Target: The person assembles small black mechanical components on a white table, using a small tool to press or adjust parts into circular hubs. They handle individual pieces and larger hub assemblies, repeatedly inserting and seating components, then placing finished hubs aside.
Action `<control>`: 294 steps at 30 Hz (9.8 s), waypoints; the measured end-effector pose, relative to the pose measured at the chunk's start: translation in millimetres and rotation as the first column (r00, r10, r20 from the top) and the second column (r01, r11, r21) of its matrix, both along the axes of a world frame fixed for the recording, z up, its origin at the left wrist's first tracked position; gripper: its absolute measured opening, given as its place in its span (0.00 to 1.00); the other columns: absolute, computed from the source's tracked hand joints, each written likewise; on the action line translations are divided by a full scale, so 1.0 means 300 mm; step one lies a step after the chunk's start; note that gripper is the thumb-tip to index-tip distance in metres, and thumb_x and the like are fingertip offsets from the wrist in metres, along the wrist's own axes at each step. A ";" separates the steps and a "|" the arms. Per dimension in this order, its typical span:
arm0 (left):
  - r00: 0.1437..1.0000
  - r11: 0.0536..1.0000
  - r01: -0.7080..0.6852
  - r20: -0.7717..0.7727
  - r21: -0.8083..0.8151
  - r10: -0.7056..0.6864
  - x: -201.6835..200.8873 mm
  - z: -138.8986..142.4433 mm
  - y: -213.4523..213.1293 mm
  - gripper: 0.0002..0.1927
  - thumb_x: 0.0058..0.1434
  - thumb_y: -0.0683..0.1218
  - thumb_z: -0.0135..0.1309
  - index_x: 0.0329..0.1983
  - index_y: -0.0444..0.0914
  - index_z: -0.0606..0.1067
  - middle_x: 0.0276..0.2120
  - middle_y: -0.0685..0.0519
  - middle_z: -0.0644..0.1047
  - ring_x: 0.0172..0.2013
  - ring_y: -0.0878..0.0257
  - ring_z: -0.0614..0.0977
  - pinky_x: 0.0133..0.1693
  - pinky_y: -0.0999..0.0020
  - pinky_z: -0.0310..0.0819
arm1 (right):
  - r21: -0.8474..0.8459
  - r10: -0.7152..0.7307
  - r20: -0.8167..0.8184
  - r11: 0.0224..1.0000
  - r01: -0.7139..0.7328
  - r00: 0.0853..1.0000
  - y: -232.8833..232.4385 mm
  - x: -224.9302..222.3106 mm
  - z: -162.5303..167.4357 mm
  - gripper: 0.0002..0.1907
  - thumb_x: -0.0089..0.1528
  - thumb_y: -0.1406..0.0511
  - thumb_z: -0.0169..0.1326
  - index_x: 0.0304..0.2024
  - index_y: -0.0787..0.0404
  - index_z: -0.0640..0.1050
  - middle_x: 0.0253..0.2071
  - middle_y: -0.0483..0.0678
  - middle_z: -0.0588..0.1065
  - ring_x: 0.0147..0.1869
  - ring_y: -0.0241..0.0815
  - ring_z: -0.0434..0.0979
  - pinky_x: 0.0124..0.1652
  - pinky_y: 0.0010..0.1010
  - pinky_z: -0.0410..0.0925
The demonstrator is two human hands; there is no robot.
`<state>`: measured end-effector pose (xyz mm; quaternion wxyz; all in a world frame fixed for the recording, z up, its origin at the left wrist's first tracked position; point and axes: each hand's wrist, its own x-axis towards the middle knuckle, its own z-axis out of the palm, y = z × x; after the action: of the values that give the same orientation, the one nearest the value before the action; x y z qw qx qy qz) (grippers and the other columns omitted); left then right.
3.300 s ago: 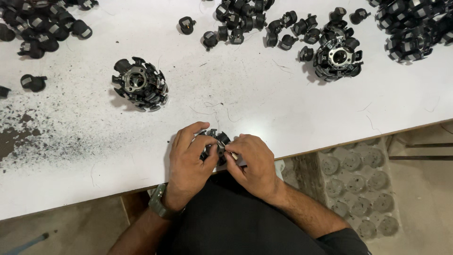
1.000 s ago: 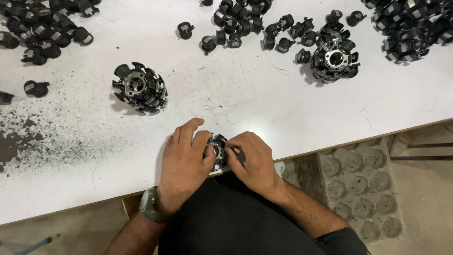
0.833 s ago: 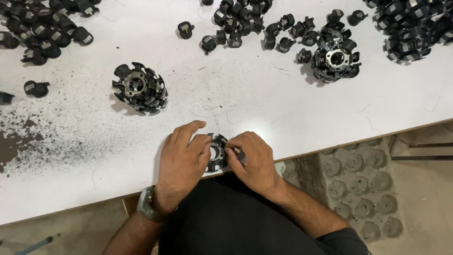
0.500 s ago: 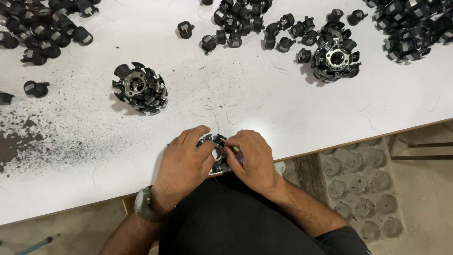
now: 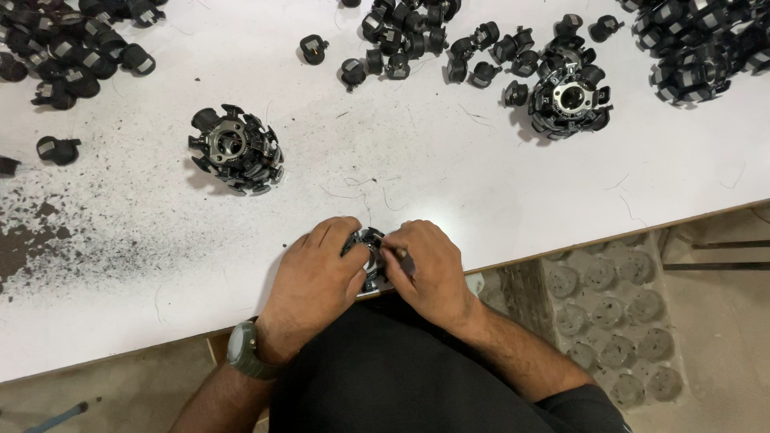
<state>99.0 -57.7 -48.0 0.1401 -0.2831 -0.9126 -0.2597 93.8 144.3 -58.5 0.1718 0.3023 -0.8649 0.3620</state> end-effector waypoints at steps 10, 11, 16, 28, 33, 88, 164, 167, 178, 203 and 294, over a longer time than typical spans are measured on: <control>0.966 0.939 -0.196 0.219 0.282 0.136 0.023 -0.038 0.012 0.07 0.62 0.41 0.57 0.42 0.35 0.78 0.49 0.48 0.80 0.41 0.52 0.86 0.40 0.63 0.82 | -0.030 0.045 -0.043 0.998 -0.046 0.998 0.016 0.027 -0.032 0.14 0.59 0.72 0.64 0.45 0.59 0.75 0.42 0.48 0.77 0.54 0.47 0.78 0.66 0.53 0.65; 0.967 0.935 -0.199 0.211 0.293 0.140 0.025 -0.040 0.012 0.07 0.62 0.41 0.58 0.42 0.35 0.78 0.49 0.47 0.80 0.41 0.51 0.85 0.40 0.62 0.82 | -0.028 0.056 -0.046 0.998 -0.058 0.997 0.015 0.025 -0.037 0.14 0.59 0.72 0.64 0.45 0.59 0.75 0.42 0.48 0.77 0.54 0.47 0.78 0.67 0.53 0.64; 0.970 0.926 -0.200 0.198 0.321 0.141 0.034 -0.035 0.017 0.07 0.60 0.40 0.58 0.41 0.35 0.78 0.48 0.47 0.80 0.41 0.50 0.85 0.40 0.61 0.82 | -0.003 0.036 -0.054 0.999 -0.036 0.998 0.012 0.020 -0.042 0.15 0.58 0.72 0.65 0.45 0.59 0.76 0.42 0.48 0.76 0.54 0.47 0.77 0.67 0.54 0.63; 0.975 0.953 -0.196 0.146 0.230 0.166 0.021 -0.068 0.020 0.05 0.56 0.38 0.57 0.35 0.35 0.74 0.48 0.48 0.78 0.37 0.52 0.84 0.36 0.60 0.81 | 0.018 0.025 -0.067 1.000 -0.024 0.997 0.018 0.013 -0.060 0.16 0.57 0.72 0.64 0.45 0.59 0.75 0.42 0.49 0.76 0.53 0.47 0.77 0.66 0.54 0.63; 0.980 0.972 -0.176 0.125 0.157 0.157 0.020 -0.103 0.028 0.08 0.55 0.39 0.59 0.37 0.35 0.74 0.48 0.48 0.77 0.38 0.54 0.84 0.35 0.62 0.81 | 0.020 0.067 -0.133 0.998 -0.064 0.989 0.012 0.014 -0.079 0.18 0.56 0.72 0.66 0.47 0.59 0.74 0.42 0.49 0.75 0.54 0.47 0.78 0.65 0.54 0.64; 0.982 0.982 -0.122 0.158 0.144 0.099 0.015 -0.007 -0.019 0.14 0.55 0.45 0.62 0.43 0.37 0.75 0.58 0.44 0.72 0.56 0.46 0.76 0.54 0.50 0.72 | -0.055 -0.037 0.071 0.998 0.041 0.997 -0.020 0.011 -0.026 0.09 0.62 0.71 0.60 0.44 0.59 0.76 0.39 0.46 0.78 0.45 0.45 0.80 0.63 0.49 0.68; 0.950 0.874 -0.311 0.153 0.374 0.272 0.043 -0.146 0.056 0.06 0.52 0.39 0.61 0.31 0.37 0.74 0.51 0.48 0.76 0.51 0.51 0.77 0.55 0.50 0.70 | 0.039 0.061 -0.040 0.997 -0.059 0.997 -0.028 0.023 0.029 0.13 0.59 0.72 0.65 0.44 0.61 0.77 0.37 0.47 0.77 0.42 0.44 0.80 0.58 0.47 0.72; 0.951 0.878 -0.308 0.144 0.367 0.273 0.043 -0.153 0.057 0.06 0.52 0.39 0.60 0.30 0.37 0.74 0.51 0.47 0.76 0.51 0.51 0.77 0.56 0.50 0.70 | 0.079 0.038 -0.082 0.996 -0.031 0.996 -0.036 0.027 0.030 0.13 0.58 0.72 0.66 0.43 0.62 0.77 0.38 0.49 0.76 0.46 0.48 0.79 0.56 0.46 0.72; 0.934 0.853 -0.352 0.088 0.385 0.346 0.049 -0.039 0.001 0.08 0.55 0.40 0.60 0.36 0.36 0.74 0.53 0.44 0.73 0.51 0.47 0.77 0.50 0.54 0.74 | 0.017 0.003 -0.073 1.000 -0.002 0.997 -0.019 0.015 0.042 0.12 0.60 0.72 0.63 0.44 0.61 0.76 0.37 0.48 0.77 0.45 0.47 0.81 0.57 0.47 0.73; 0.977 0.956 -0.210 0.070 0.207 0.200 0.007 -0.043 -0.019 0.06 0.60 0.40 0.60 0.41 0.36 0.77 0.51 0.51 0.79 0.45 0.54 0.83 0.45 0.60 0.80 | -0.038 0.006 0.014 0.999 -0.006 1.000 -0.027 0.002 -0.014 0.13 0.58 0.75 0.62 0.42 0.62 0.74 0.37 0.50 0.76 0.42 0.49 0.79 0.42 0.38 0.71; 0.989 0.972 -0.145 0.045 0.188 0.139 0.040 -0.121 -0.007 0.07 0.54 0.40 0.60 0.34 0.37 0.74 0.46 0.52 0.78 0.38 0.56 0.84 0.35 0.62 0.80 | 0.026 0.123 -0.133 0.992 -0.121 0.983 -0.021 0.000 -0.040 0.17 0.56 0.74 0.68 0.44 0.61 0.76 0.41 0.49 0.75 0.51 0.47 0.78 0.61 0.48 0.70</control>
<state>110.9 -59.9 -84.5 0.1702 -0.1983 -0.9035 -0.3396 93.8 138.0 -70.7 0.2047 0.3800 -0.8343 0.3431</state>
